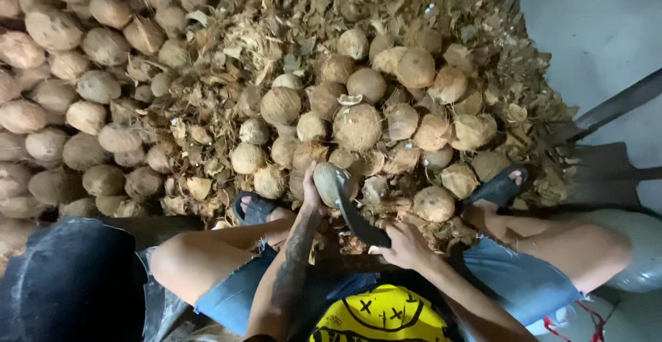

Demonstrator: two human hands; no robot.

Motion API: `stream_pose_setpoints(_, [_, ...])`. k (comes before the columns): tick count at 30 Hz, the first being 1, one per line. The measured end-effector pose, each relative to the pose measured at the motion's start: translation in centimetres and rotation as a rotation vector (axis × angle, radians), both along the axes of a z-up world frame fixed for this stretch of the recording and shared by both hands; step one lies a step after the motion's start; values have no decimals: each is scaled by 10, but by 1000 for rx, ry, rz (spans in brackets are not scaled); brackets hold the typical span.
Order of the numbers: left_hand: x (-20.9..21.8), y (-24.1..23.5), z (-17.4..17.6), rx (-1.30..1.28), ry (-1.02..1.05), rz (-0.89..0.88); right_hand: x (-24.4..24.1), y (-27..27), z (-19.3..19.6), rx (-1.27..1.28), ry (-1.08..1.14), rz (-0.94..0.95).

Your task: The person sits on the ground and uses a machete to peel the husk off coconuts. They repeatedly strike and scrape the coconut surface, then occasionally pour the coconut water into a bucket before continuing to peel more coconuts.

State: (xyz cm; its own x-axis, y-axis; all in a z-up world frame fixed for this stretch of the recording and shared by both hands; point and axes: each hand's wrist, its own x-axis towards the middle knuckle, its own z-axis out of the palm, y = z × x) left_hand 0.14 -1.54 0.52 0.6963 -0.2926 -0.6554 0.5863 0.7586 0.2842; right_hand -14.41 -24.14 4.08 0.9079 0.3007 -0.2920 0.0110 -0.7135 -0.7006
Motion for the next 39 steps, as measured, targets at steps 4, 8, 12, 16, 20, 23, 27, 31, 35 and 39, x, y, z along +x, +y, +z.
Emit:
stream_pose_setpoints(4, [12,-2,-9,98,153,-2,10,3,-13,-148,330,-88])
stream_pose_setpoints(8, [12,2,-3,93,166,-31,8,3,-10,-195,353,-96])
stream_pose_setpoints(12, [17,4,-5,164,132,-22,13,3,-18,-106,48,67])
stream_pose_setpoints(16, [7,6,12,156,130,-55,20,11,-11,-142,336,-321])
stream_pose_setpoints(20, [9,0,6,161,138,5,64,14,-12,-223,82,-360])
stream_pose_setpoints(23, [3,3,-11,175,138,12,123,27,9,-245,134,-403])
stream_pose_setpoints(27, [-5,6,-3,164,115,35,227,56,31,-223,-145,-452])
stream_pose_setpoints(31, [0,14,-10,132,172,80,310,49,15,-266,112,-408])
stream_pose_setpoints(35, [2,16,-7,116,201,87,351,57,-13,-363,249,-530])
stream_pose_setpoints(39, [4,18,6,79,235,136,368,66,-24,-443,335,-658])
